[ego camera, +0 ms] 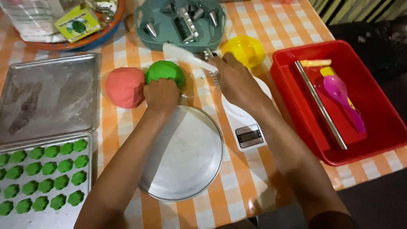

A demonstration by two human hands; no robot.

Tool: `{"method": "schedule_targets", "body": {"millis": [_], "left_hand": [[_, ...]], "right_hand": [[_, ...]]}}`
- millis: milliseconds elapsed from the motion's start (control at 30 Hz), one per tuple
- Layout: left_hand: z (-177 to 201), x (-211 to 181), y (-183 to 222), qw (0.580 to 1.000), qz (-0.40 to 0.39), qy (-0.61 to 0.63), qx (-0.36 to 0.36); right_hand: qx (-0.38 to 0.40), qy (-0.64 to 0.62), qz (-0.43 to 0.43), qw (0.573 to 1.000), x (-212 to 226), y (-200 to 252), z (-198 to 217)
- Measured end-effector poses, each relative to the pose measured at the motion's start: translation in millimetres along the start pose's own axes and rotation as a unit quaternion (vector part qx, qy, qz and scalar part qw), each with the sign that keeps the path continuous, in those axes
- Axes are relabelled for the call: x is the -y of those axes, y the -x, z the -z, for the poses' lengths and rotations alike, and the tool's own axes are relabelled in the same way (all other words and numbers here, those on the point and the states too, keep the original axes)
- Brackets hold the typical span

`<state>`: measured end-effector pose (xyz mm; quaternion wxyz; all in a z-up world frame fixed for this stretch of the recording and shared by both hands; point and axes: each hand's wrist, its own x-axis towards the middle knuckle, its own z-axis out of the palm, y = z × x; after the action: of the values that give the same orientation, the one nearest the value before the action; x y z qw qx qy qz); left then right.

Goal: Shaping green dough by rolling it into balls, weighing each piece on a scale, and pressing it into a mold.

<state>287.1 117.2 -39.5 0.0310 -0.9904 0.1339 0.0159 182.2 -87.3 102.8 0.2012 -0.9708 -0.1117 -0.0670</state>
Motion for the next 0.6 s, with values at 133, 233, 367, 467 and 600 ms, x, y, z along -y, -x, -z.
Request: {"method": "schedule_targets", "body": {"millis": [133,233,367,467,600], "left_hand": [[10,9,7,0.999,-0.014,0.032,0.018],[7,5,17,0.999,0.011,0.028,0.019],[59,-17,41,0.999,0.033,-0.014,0.008],[61,-21,38,0.999,0.047,-0.023,-0.012],[4,-8,5,0.998,0.005,-0.053,-0.030]], "right_hand": [[0.032,0.047,0.007,0.998,16,2,5],[0.021,0.078,0.018,0.997,8,-1,-2],[0.035,0.119,0.030,0.992,3,-7,-6],[0.036,0.127,0.054,0.990,-4,-22,-15],[0.073,0.114,0.051,0.990,6,-33,-21]]}}
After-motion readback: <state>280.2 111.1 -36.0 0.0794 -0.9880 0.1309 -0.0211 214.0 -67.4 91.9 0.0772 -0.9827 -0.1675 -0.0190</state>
